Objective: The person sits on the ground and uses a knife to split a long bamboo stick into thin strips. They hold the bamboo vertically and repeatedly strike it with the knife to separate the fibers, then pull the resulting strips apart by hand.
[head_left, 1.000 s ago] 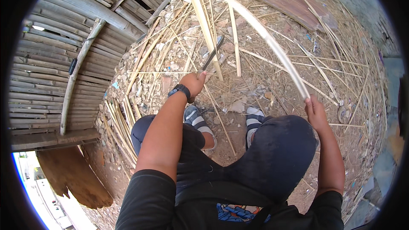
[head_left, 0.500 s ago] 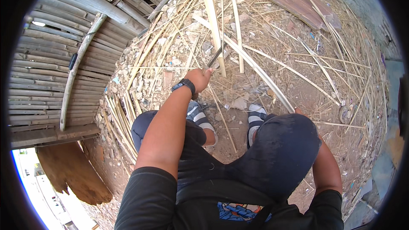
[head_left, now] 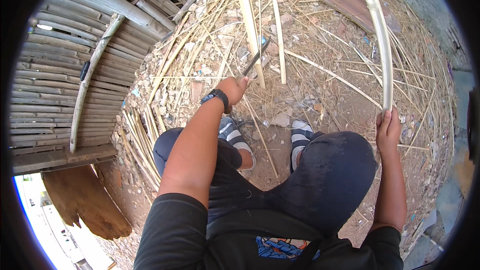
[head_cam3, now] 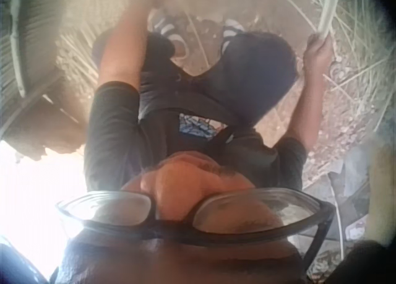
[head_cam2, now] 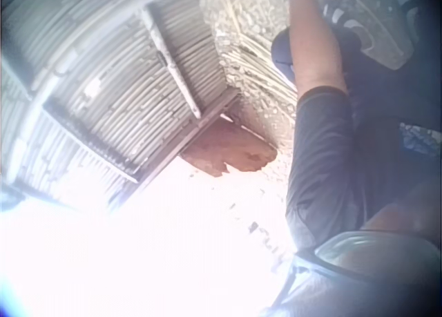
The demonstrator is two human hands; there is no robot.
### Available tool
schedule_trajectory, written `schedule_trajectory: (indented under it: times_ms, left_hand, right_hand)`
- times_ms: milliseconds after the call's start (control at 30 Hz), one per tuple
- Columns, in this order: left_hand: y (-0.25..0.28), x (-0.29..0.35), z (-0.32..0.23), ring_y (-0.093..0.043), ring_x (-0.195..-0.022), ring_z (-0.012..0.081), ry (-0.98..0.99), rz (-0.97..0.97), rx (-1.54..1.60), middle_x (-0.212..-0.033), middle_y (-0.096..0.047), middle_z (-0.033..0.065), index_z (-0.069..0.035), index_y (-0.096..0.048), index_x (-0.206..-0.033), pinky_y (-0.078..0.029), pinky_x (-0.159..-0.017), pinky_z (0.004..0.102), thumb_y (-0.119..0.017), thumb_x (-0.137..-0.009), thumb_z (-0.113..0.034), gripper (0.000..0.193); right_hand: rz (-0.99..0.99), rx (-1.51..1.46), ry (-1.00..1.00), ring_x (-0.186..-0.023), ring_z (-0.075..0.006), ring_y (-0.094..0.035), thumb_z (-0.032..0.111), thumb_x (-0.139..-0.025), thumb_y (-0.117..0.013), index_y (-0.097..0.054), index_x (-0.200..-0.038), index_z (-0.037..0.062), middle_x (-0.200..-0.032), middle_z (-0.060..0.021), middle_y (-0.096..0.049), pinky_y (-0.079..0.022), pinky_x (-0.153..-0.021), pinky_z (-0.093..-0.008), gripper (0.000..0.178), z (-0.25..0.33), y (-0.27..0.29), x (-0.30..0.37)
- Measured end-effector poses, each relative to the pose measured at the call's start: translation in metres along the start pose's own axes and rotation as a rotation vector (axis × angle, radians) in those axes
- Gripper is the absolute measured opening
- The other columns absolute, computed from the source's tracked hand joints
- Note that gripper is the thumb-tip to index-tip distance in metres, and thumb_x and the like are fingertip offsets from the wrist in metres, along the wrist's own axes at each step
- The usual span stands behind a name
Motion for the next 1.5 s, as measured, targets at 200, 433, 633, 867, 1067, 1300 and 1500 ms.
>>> schedule_trajectory:
  times_ms: [200,433,633,867,1067,1300,1500]
  left_hand:
    - [0.004,-0.009,-0.009,-0.071,-0.072,0.0348,0.066,0.063,0.032,-0.071,-0.069,0.0216,0.008,-0.067,-0.095,-0.055,-0.077,0.0446,-0.044,-0.099,-0.061,0.073]
    - [0.001,-0.01,-0.012,-0.072,-0.071,0.0328,0.022,0.013,-0.027,-0.073,-0.07,0.0212,0.008,-0.067,-0.096,-0.055,-0.076,0.0439,-0.044,-0.099,-0.061,0.072]
    - [0.006,0.004,-0.024,-0.071,-0.069,0.0374,0.065,0.073,0.044,-0.087,-0.071,0.0283,0.01,-0.067,-0.106,-0.056,-0.081,0.0466,-0.039,-0.101,-0.056,0.071]
    - [-0.006,-0.012,-0.005,-0.072,-0.069,0.031,0.046,0.032,-0.007,-0.067,-0.069,0.0187,0.005,-0.067,-0.083,-0.056,-0.074,0.0424,-0.043,-0.099,-0.06,0.072]
    - [-0.014,-0.015,-0.002,-0.072,-0.073,0.0331,-0.018,-0.032,-0.032,-0.071,-0.07,0.0208,0.006,-0.068,-0.086,-0.055,-0.077,0.0431,-0.042,-0.099,-0.059,0.071]
    - [-0.008,-0.008,-0.009,-0.071,-0.09,0.0424,0.022,0.039,-0.034,-0.093,-0.071,0.0303,0.009,-0.069,-0.105,-0.054,-0.088,0.049,-0.038,-0.101,-0.058,0.074]
    - [-0.006,-0.007,-0.01,-0.071,-0.081,0.0385,0.037,0.058,-0.015,-0.081,-0.07,0.0256,0.009,-0.067,-0.101,-0.054,-0.082,0.0468,-0.042,-0.1,-0.058,0.072]
  right_hand:
    - [0.404,0.079,-0.091,-0.068,-0.0296,-0.065,0.033,-0.106,-0.046,-0.058,-0.111,0.0046,-0.078,-0.0141,-0.067,-0.049,-0.064,-0.0461,0.032,-0.085,-0.025,0.092]
    - [0.346,0.142,-0.103,-0.064,-0.0225,-0.062,0.039,-0.107,-0.046,-0.056,-0.111,0.0022,-0.072,-0.0099,-0.063,-0.047,-0.059,-0.0394,0.038,-0.063,0.004,0.069]
    - [0.034,-0.12,-0.095,-0.054,-0.0115,-0.046,0.039,-0.11,-0.038,-0.053,-0.108,0.004,-0.065,0.0,-0.047,-0.041,-0.052,-0.0302,0.038,-0.041,-0.003,0.038]
    - [-0.005,0.341,0.135,-0.069,-0.0285,-0.064,0.034,-0.109,-0.042,-0.055,-0.106,0.0059,-0.082,-0.0141,-0.069,-0.048,-0.061,-0.0431,0.031,0.015,-0.071,0.089]
    - [0.408,0.216,-0.116,-0.061,-0.023,-0.059,0.033,-0.109,-0.041,-0.055,-0.104,0.004,-0.073,-0.011,-0.062,-0.046,-0.057,-0.0391,0.033,-0.043,-0.005,0.035]
    - [-0.132,-0.247,-0.021,-0.052,-0.004,-0.043,0.033,-0.11,-0.041,-0.048,-0.096,0.0094,-0.066,0.0019,-0.047,-0.034,-0.044,-0.0213,0.029,-0.012,0.001,0.007]
    - [0.415,0.242,-0.093,-0.054,-0.0083,-0.046,0.034,-0.11,-0.04,-0.047,-0.104,0.0064,-0.065,-0.0008,-0.049,-0.038,-0.049,-0.0263,0.029,-0.084,-0.052,0.077]
Point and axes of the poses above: each hand's wrist, its own x-axis away from the middle knuckle, its own y-axis out of the back of the hand, z = x × y, the point moved 2 cm from there along -x, towards the middle knuckle
